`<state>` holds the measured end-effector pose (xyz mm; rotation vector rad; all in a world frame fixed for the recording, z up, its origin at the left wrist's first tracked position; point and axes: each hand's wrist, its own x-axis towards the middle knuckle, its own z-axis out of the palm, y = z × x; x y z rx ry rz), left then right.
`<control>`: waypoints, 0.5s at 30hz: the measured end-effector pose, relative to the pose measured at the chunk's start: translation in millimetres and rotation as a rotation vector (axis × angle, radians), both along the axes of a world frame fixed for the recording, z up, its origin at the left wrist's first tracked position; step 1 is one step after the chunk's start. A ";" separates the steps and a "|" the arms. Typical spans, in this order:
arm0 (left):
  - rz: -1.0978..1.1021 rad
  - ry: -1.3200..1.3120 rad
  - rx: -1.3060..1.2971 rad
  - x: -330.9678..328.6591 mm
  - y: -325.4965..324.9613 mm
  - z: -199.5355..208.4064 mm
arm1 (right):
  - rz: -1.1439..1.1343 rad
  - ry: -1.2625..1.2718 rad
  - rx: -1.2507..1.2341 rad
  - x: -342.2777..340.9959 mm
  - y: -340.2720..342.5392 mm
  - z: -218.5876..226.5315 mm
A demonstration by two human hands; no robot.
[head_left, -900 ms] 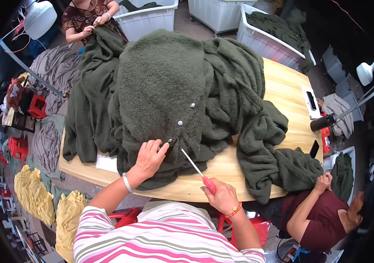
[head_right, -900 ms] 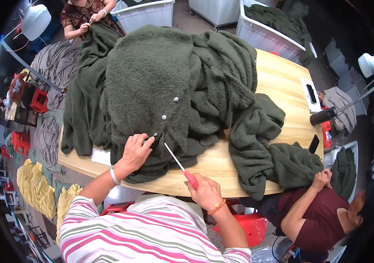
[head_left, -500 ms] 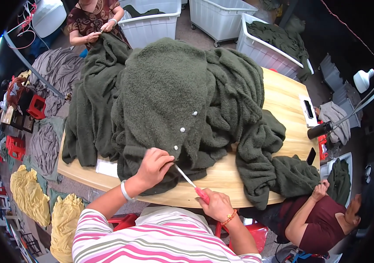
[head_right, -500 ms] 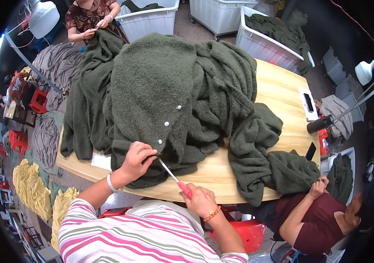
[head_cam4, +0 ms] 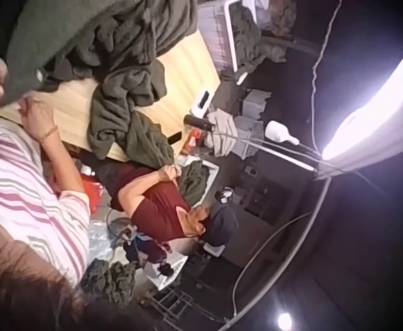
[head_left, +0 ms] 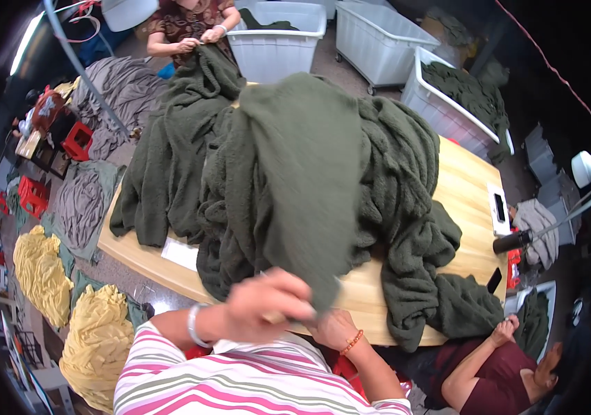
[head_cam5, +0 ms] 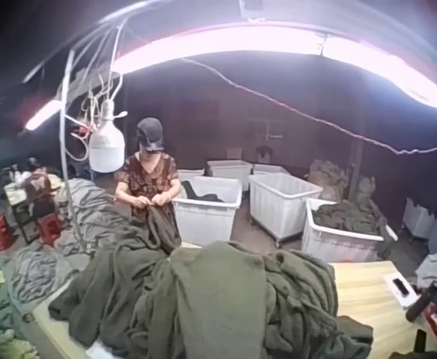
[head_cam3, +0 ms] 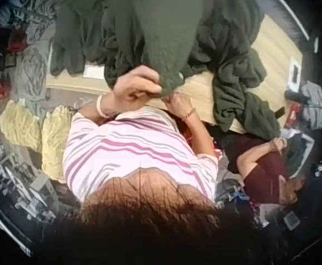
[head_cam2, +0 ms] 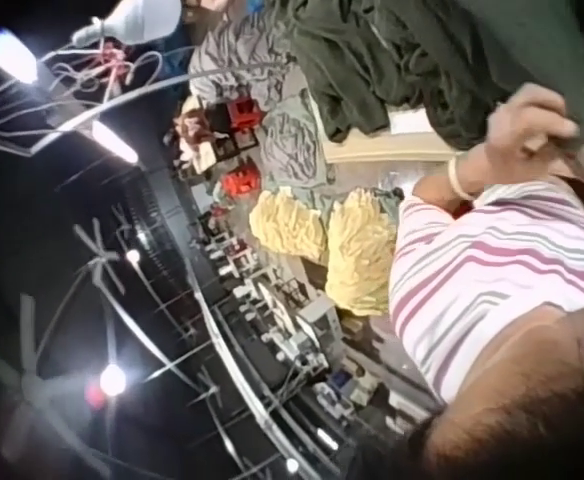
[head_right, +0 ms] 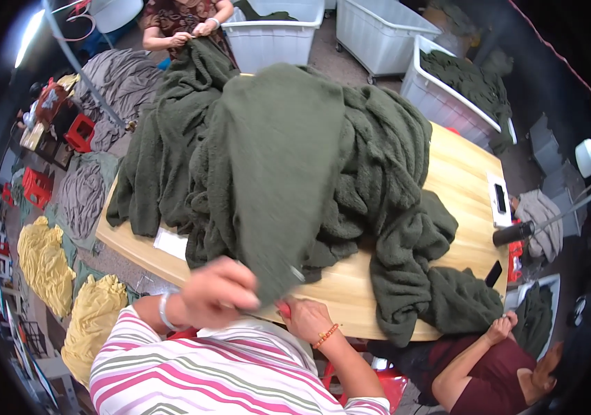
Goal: Trimming loose threads from knitted sweaters using a pair of scissors.
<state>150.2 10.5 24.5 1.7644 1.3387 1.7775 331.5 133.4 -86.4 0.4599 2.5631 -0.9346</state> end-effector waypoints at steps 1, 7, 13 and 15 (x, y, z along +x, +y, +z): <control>-0.217 -0.021 0.001 14.9 6.1 4.8 | -0.075 0.798 -0.114 1.5 8.6 -17.4; -0.682 0.099 0.135 92.8 35.6 -5.7 | -0.120 0.800 -0.295 107.8 60.6 0.2; -0.422 0.215 0.281 117.3 79.8 -33.8 | -0.248 0.772 -0.493 311.4 225.3 16.9; -0.410 0.206 0.231 115.9 92.5 -43.0 | -0.322 0.767 -0.542 375.8 284.8 35.7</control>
